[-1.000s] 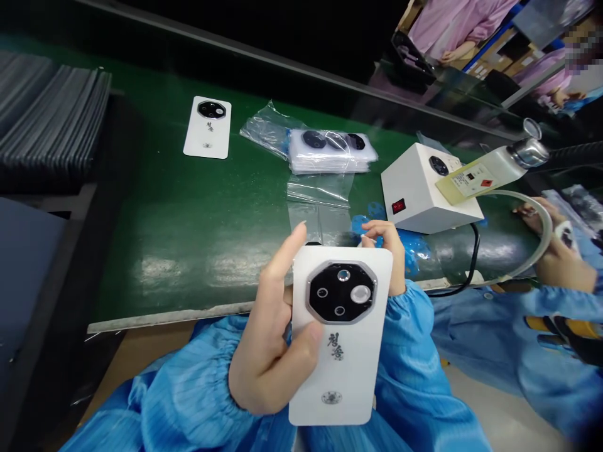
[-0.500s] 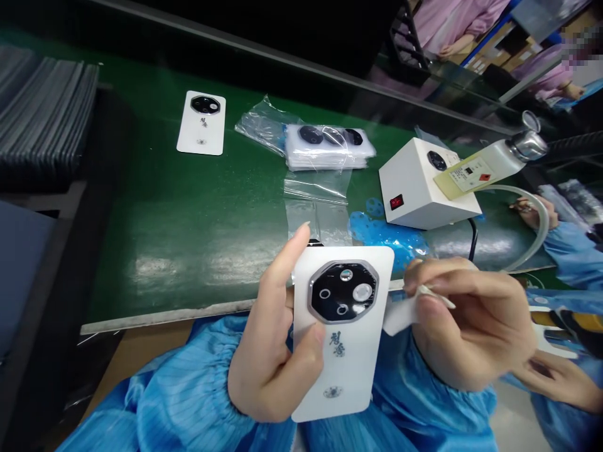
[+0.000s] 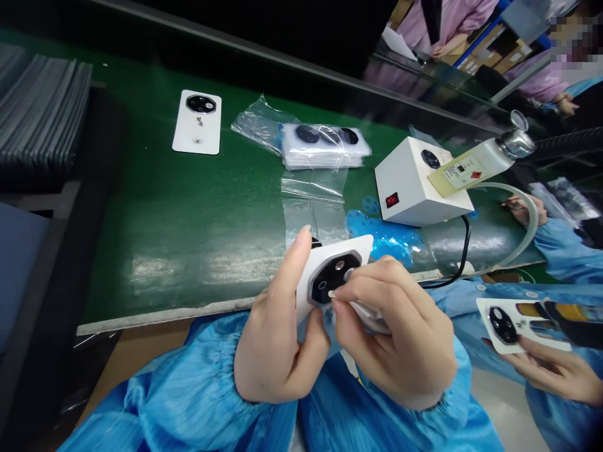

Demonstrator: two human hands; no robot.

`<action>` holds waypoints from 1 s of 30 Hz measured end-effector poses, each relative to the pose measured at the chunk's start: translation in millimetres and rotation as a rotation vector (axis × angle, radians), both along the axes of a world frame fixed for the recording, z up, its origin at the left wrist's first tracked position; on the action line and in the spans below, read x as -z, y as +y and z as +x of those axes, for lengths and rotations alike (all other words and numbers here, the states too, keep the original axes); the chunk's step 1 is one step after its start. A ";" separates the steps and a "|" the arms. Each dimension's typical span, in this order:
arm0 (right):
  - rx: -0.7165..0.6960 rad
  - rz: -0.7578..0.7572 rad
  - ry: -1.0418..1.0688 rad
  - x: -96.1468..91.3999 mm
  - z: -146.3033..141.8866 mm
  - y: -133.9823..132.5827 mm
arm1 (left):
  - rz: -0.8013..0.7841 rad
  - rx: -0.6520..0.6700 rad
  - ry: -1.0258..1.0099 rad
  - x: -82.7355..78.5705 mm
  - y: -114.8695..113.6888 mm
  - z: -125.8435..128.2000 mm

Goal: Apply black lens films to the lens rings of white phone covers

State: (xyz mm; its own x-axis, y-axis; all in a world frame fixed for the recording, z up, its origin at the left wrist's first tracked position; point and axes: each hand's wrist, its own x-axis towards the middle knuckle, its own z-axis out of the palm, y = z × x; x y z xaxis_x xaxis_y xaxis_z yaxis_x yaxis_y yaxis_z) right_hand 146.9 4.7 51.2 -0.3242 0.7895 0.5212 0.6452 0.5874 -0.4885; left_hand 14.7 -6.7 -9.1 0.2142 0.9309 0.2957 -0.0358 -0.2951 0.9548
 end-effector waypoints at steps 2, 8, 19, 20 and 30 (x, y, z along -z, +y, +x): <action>0.016 0.008 0.008 3.7 -1.3 0.2 | 0.040 -0.055 0.053 3.3 -1.4 0.9; 0.015 -0.011 0.007 8.2 -3.0 -0.5 | 0.115 -0.084 0.197 8.8 -3.7 0.9; 0.058 -0.030 -0.020 8.0 -5.6 -1.9 | 0.333 -0.137 0.324 -2.3 5.6 1.8; 0.061 -0.029 -0.017 8.1 -6.0 -2.0 | 0.340 -0.139 0.327 -3.2 5.9 1.9; 0.098 0.004 -0.032 9.4 -8.1 -1.6 | 0.457 -0.146 0.334 -0.3 8.4 1.5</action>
